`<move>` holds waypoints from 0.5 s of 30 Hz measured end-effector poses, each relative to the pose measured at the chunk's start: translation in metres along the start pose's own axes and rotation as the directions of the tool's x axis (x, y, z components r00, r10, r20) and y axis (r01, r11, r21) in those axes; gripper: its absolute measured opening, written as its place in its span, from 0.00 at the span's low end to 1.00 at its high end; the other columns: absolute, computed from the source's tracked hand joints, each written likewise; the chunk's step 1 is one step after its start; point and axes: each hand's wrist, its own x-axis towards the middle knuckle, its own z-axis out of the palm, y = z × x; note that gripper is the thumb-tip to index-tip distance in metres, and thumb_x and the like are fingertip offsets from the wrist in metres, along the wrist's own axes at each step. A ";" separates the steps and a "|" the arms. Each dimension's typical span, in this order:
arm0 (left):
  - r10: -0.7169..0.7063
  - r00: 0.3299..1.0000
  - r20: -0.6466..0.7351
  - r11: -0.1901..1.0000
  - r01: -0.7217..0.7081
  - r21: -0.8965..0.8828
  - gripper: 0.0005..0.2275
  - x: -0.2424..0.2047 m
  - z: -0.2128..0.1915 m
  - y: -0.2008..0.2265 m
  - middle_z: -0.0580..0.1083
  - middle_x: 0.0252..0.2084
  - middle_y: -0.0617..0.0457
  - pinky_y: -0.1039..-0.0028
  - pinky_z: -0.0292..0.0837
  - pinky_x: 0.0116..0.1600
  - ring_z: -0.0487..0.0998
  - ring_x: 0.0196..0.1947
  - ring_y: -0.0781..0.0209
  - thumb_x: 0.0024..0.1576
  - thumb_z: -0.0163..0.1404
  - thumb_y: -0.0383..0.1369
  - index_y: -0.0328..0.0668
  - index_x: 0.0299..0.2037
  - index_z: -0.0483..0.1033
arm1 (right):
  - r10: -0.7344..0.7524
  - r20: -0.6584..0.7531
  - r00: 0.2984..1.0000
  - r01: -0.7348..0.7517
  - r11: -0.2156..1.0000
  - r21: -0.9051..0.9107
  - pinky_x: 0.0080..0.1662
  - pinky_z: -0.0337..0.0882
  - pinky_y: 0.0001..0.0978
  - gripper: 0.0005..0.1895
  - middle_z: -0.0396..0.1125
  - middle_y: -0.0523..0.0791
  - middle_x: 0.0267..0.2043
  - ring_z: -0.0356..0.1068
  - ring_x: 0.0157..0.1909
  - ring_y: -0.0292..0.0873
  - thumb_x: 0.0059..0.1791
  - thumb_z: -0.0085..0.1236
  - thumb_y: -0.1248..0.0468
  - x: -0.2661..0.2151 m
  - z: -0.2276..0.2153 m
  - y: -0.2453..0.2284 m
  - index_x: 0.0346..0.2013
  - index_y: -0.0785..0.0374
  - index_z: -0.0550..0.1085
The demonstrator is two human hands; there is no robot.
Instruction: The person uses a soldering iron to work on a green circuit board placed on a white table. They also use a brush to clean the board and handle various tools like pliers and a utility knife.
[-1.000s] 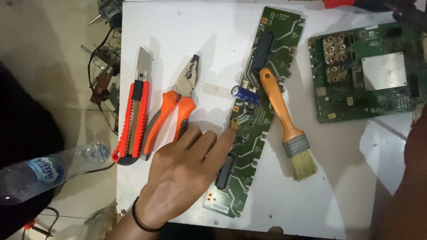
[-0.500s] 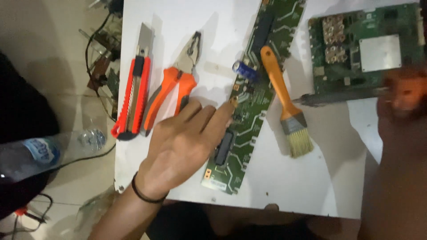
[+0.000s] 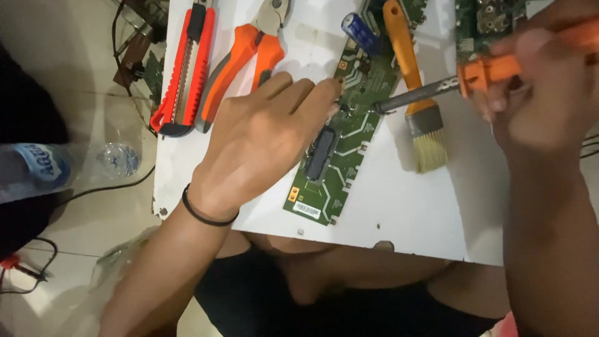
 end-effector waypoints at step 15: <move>-0.015 0.999 -0.042 0.997 0.018 0.076 0.07 -0.005 0.004 0.000 0.65 0.28 0.58 0.70 0.54 0.25 0.66 0.29 0.62 0.70 0.54 0.28 0.46 0.39 0.72 | -0.346 0.177 0.921 0.382 0.890 -0.248 0.31 0.61 0.33 0.05 0.63 0.55 0.47 0.54 0.26 0.41 0.65 0.44 0.64 -0.011 0.011 -0.003 0.52 0.63 0.62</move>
